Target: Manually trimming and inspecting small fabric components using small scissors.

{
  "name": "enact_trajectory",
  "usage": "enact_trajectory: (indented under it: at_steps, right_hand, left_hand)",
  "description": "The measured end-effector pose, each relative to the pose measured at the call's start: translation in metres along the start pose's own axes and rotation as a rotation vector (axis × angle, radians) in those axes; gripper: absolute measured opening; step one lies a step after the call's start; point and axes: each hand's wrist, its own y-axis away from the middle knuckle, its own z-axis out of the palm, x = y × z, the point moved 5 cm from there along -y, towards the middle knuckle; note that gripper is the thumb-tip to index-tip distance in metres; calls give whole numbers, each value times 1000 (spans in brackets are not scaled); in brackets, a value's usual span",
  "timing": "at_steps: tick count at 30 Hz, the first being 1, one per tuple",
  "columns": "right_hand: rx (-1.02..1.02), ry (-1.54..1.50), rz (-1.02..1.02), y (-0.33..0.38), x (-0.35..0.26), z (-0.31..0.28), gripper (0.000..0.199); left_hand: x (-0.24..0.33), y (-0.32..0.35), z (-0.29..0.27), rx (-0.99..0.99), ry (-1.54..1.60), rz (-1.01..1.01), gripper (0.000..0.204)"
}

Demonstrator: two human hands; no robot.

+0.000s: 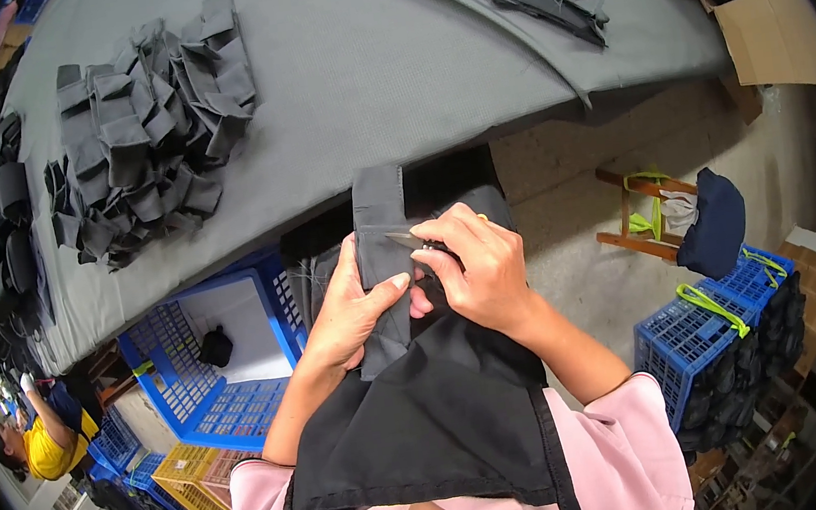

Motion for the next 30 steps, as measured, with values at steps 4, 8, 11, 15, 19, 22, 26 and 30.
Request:
enact_trajectory:
  at_steps: [4, 8, 11, 15, 19, 22, 26, 30]
  right_hand:
    - [49, 107, -83, -8, -12, 1, 25]
    - [11, 193, -92, -8, -12, 4, 27]
    - [1, 137, -92, -9, -12, 7, 27]
    - [36, 77, -42, -10, -9, 8, 25]
    - [31, 169, -110, -9, -10, 9, 25]
    - [85, 89, -29, -7, -9, 1, 25]
    - [-24, -137, 185, -17, 4, 8, 21]
    - [-49, -267, 368, -9, 5, 16, 19]
  left_hand:
    - [-1, -3, 0, -11, -18, 43, 55]
    - [1, -2, 3, -16, -17, 32, 54]
    - [2, -2, 4, -28, -25, 30, 53]
    - [4, -3, 6, -26, -23, 15, 52]
    - [1, -3, 4, -25, -37, 21, 51]
    - [-1, -5, 0, -7, -14, 29, 48]
    - [-4, -11, -5, -19, -66, 77, 45]
    - [-6, -11, -11, -24, 18, 37, 49]
